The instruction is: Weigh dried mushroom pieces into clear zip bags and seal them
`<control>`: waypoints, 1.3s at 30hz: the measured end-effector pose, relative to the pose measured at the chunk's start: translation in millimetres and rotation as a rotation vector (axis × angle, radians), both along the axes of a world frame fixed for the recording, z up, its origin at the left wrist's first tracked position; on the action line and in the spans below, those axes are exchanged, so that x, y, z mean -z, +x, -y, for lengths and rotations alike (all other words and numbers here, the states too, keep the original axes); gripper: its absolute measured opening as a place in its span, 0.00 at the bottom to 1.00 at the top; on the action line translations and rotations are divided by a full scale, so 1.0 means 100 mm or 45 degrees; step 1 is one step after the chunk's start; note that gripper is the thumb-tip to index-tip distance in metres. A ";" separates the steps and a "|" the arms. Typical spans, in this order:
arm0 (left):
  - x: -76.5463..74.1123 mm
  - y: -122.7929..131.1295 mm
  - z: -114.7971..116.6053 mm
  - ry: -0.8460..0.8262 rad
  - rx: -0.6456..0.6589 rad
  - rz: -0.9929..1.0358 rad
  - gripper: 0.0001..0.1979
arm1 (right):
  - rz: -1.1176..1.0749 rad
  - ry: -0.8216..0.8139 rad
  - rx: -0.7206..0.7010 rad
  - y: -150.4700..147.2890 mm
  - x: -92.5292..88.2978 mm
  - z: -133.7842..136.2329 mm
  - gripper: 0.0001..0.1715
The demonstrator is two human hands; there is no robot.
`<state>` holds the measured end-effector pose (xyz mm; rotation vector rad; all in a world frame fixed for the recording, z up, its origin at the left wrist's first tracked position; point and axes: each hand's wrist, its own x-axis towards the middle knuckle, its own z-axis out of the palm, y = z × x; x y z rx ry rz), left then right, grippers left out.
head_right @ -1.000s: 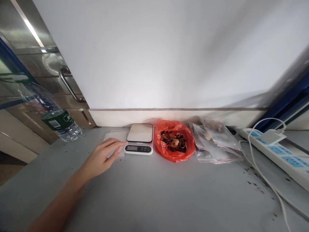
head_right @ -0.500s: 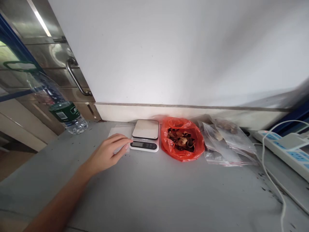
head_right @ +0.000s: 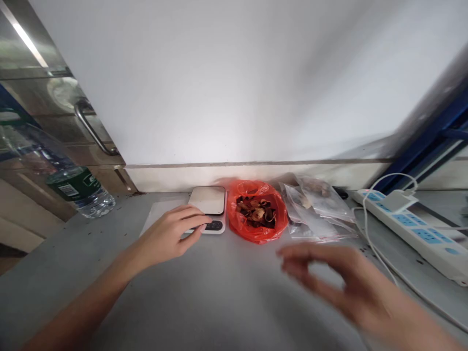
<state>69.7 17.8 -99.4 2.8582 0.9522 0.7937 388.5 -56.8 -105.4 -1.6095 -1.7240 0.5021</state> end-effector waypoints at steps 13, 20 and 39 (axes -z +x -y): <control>-0.33 0.93 -0.34 -0.372 0.090 -0.164 0.13 | -0.077 0.476 0.558 0.11 0.14 -1.12 0.12; 0.06 1.12 -0.36 -0.229 0.153 -0.287 0.13 | 0.266 0.467 0.452 0.44 0.31 -1.10 0.20; 0.23 1.29 -0.39 -0.185 -0.175 -0.330 0.31 | -0.045 0.684 0.995 0.40 0.20 -1.00 0.21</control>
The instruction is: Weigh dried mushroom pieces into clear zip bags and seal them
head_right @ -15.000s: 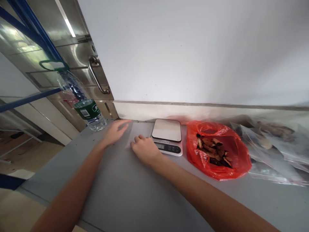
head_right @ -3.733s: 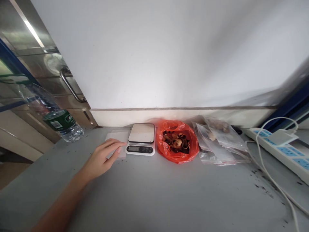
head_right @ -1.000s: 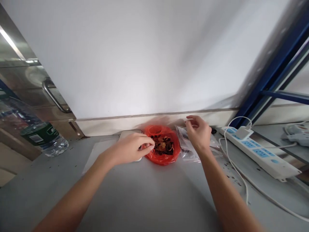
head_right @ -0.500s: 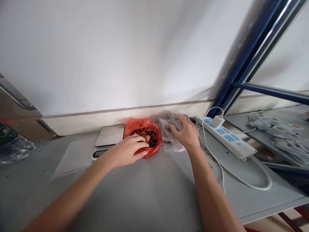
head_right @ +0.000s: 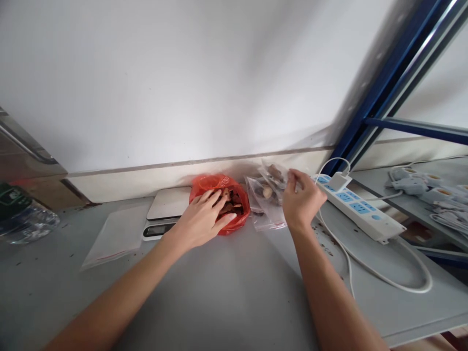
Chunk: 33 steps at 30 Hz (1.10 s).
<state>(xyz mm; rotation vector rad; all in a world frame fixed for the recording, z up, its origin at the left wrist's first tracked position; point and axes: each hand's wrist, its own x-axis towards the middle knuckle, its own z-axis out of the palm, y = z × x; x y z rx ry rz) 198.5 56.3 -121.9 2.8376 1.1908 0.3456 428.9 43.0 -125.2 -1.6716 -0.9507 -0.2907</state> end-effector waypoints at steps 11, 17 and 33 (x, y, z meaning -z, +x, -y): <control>-0.41 -0.53 -0.15 -0.273 -0.051 0.975 0.34 | -0.108 0.195 -0.685 -0.62 -0.47 0.11 0.09; -0.58 -0.84 -0.21 -0.594 0.117 1.131 0.18 | 0.020 -0.374 -1.387 -0.89 -0.89 -0.05 0.14; -0.40 -0.91 -0.33 0.011 -0.526 1.070 0.08 | -0.343 -1.267 -1.816 -0.85 -0.70 -0.32 0.20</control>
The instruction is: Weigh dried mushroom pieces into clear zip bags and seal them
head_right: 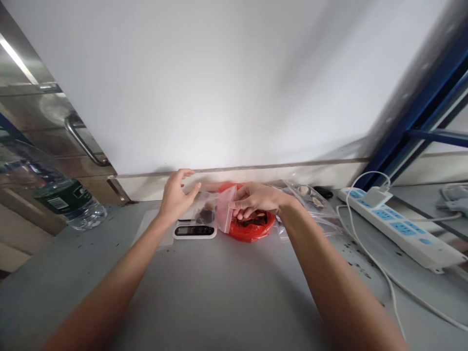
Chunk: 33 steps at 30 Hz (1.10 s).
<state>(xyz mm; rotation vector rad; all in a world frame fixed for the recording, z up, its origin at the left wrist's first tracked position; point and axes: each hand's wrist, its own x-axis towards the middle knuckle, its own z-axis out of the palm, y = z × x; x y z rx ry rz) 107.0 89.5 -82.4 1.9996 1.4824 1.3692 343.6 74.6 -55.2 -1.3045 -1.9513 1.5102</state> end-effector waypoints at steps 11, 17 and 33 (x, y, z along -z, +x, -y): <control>-0.13 0.20 0.22 -0.485 0.755 -0.303 0.20 | -0.400 -0.060 -0.003 -0.13 0.20 -0.03 0.13; -0.11 0.14 0.15 -0.522 0.848 -0.300 0.14 | -0.511 -0.106 -0.014 -0.17 0.28 -0.06 0.15; -0.12 0.13 0.16 -0.563 0.892 -0.158 0.11 | -0.663 -0.093 -0.084 -0.17 0.33 -0.07 0.13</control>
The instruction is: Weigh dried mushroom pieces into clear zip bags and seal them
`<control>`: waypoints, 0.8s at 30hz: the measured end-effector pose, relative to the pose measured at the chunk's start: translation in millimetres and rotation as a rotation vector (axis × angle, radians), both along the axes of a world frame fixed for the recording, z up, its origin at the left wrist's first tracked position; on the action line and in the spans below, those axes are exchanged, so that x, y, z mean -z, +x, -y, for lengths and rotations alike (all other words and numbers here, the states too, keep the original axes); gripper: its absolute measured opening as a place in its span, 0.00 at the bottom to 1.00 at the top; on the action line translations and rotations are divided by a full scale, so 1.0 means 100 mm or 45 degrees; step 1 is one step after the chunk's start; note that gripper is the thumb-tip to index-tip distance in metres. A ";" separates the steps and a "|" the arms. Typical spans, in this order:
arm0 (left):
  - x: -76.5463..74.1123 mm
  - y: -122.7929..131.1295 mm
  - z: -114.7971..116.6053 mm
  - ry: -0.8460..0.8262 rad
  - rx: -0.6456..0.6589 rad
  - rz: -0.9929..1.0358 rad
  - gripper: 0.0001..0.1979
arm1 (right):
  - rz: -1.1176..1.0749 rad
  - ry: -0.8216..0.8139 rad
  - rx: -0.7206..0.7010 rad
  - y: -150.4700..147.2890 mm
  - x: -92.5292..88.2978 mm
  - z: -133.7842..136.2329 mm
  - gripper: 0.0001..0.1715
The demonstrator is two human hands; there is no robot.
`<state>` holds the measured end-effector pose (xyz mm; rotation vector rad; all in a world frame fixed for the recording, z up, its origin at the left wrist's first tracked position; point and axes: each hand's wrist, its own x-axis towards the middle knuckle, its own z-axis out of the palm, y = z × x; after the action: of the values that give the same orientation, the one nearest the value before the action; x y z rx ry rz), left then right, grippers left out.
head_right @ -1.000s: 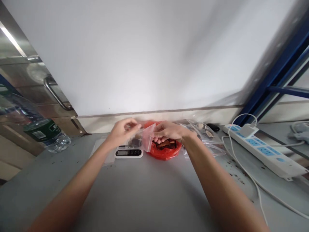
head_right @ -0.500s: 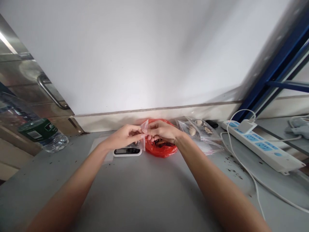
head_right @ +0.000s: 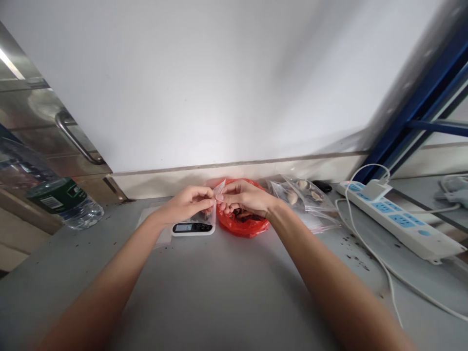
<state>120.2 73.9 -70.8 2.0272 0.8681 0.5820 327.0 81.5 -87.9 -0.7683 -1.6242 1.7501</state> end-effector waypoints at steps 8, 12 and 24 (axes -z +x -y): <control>-0.04 -0.01 0.03 -0.001 -0.027 -0.011 0.11 | -0.023 -0.035 0.069 0.01 -0.01 0.02 0.06; -0.07 -0.01 0.04 0.081 -0.005 -0.043 0.13 | -0.023 -0.046 0.068 0.00 -0.01 0.01 0.07; -0.08 0.01 0.08 0.184 -0.115 -0.137 0.12 | 0.136 0.159 0.135 -0.11 -0.07 0.10 0.06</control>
<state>121.1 66.0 -63.2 2.1749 1.0110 0.6047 316.0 71.8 -80.6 -0.8848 -1.7128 1.5418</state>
